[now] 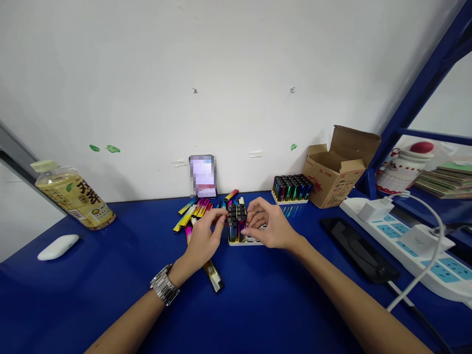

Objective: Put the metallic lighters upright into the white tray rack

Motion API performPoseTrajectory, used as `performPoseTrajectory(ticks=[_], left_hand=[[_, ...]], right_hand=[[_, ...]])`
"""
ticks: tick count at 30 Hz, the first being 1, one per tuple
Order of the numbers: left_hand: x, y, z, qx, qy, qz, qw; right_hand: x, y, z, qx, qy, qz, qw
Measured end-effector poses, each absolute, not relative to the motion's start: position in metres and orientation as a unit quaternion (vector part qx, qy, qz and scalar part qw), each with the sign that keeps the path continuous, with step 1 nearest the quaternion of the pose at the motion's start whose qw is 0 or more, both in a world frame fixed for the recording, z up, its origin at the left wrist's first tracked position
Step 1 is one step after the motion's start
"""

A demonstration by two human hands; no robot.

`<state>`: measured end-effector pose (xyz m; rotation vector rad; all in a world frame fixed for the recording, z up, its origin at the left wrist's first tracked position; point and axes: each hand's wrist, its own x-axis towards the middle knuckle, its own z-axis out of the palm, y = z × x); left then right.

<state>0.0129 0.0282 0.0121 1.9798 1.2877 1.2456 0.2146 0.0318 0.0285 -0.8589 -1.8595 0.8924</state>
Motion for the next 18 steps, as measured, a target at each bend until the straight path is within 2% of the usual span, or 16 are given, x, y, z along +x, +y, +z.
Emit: performPoseTrajectory(ticks=[5, 8, 10, 13, 16, 18], left_hand=[[0.008, 0.029, 0.014, 0.718, 0.496, 0.45, 0.191], [0.004, 0.031, 0.015, 0.718, 0.522, 0.437, 0.148], [0.0, 0.032, 0.017, 0.728, 0.54, 0.412, 0.095], [-0.005, 0.033, 0.018, 0.745, 0.585, 0.32, -0.021], [-0.007, 0.031, 0.017, 0.746, 0.622, 0.215, -0.103], [-0.006, 0.029, 0.015, 0.758, 0.616, 0.178, -0.122]], right_hand=[[0.218, 0.037, 0.024, -0.319, -0.678, 0.426, 0.507], [0.222, 0.046, 0.019, -0.385, -0.7, 0.32, 0.509], [0.225, 0.052, 0.015, -0.436, -0.754, 0.198, 0.45], [0.227, 0.056, 0.01, -0.488, -0.818, 0.064, 0.298], [0.223, 0.057, 0.006, -0.529, -0.83, 0.028, 0.176], [0.221, 0.058, 0.005, -0.544, -0.825, 0.033, 0.148]])
